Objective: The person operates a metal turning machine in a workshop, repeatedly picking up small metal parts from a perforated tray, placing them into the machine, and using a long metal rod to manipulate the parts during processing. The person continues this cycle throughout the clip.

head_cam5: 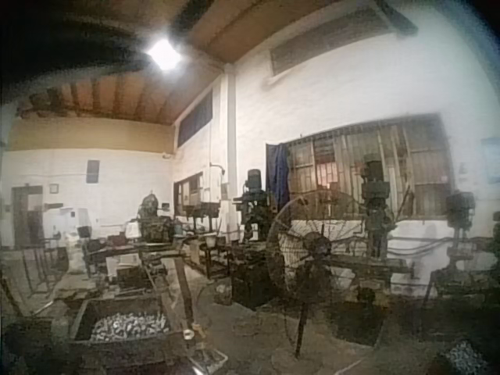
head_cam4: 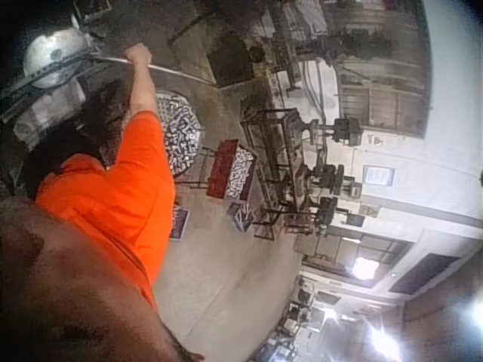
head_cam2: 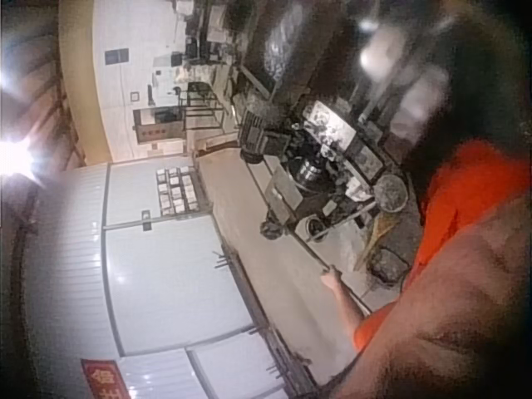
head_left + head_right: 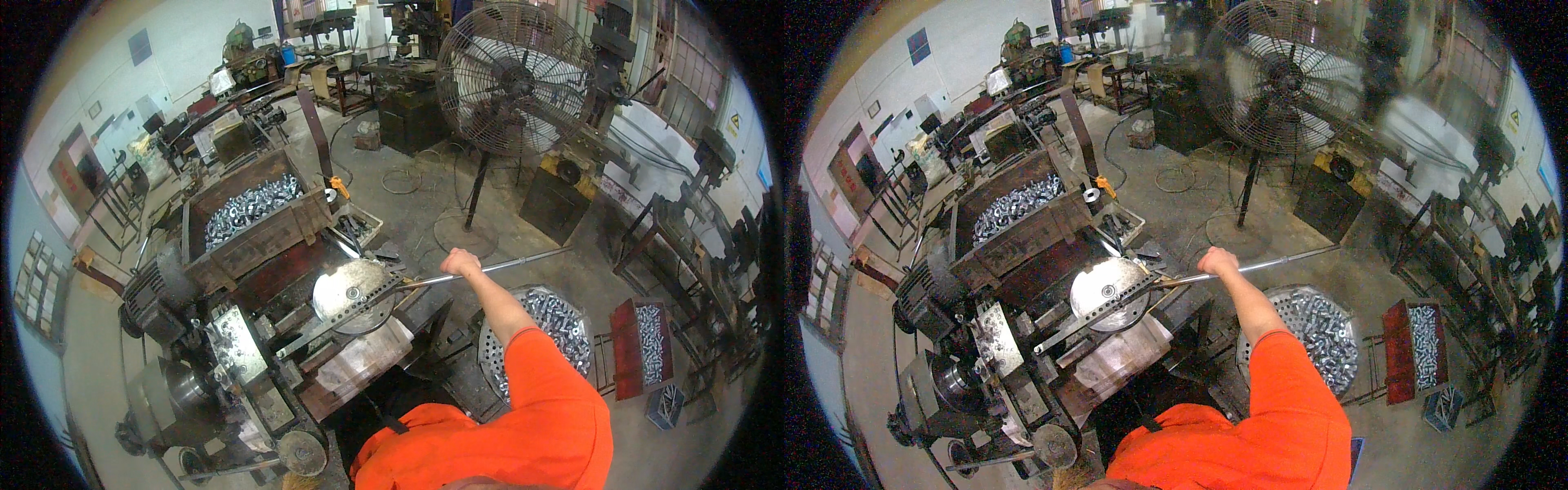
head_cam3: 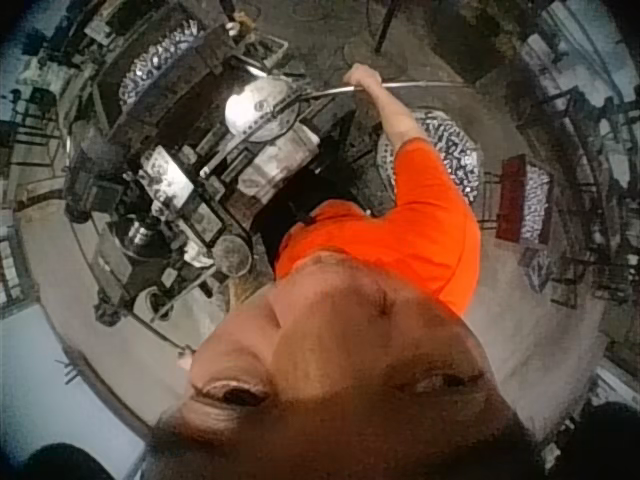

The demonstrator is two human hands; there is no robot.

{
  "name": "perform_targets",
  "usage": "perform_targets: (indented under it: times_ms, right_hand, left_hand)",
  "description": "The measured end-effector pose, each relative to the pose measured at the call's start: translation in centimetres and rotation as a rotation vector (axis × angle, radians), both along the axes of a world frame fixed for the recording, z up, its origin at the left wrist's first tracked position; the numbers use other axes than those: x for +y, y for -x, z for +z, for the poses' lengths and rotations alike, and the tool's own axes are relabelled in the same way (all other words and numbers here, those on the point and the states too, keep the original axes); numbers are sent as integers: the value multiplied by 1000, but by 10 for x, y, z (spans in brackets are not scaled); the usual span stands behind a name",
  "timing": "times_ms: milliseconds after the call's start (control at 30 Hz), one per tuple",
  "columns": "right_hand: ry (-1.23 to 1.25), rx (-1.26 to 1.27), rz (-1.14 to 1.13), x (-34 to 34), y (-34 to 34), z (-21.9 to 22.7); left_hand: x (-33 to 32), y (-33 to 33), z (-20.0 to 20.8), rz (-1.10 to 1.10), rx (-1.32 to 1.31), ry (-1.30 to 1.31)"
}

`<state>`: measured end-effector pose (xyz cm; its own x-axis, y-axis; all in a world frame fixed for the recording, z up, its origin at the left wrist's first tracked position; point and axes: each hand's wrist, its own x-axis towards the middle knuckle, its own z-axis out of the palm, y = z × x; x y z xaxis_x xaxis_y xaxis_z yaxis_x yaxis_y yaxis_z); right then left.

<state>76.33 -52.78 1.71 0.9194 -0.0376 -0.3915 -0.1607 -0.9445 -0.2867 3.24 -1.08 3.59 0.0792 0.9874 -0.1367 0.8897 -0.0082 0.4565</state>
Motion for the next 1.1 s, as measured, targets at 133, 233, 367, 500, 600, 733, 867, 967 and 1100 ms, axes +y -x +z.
perform_targets:
  times_ms: [133,233,367,500,600,733,867,967,1100]
  right_hand:
    - [9,-6,-6,-1,-1,-3]
    - [22,-5,-8,0,-1,-3]
    - [24,-2,-2,1,-1,-1]
    - [25,-11,0,1,-1,-3]
    - [35,-58,-23,-3,-8,-15]
    - [38,-88,-21,-2,-7,-18]
    - [30,-82,-16,-3,-6,-14]
    - [6,-15,4,-1,-3,-4]
    - [3,9,9,-1,1,3]
  left_hand:
    - [2,1,-2,-39,-2,5]
    - [4,1,2,-98,50,17]
    - [6,4,-5,-130,59,-19]
    - [5,9,-8,-171,86,-57]
    - [8,10,-9,-162,55,-34]
    - [13,15,-12,-155,38,5]
    - [12,11,-11,-84,-11,48]
    - [11,11,-10,-46,-29,68]
    - [7,6,-5,-65,15,46]
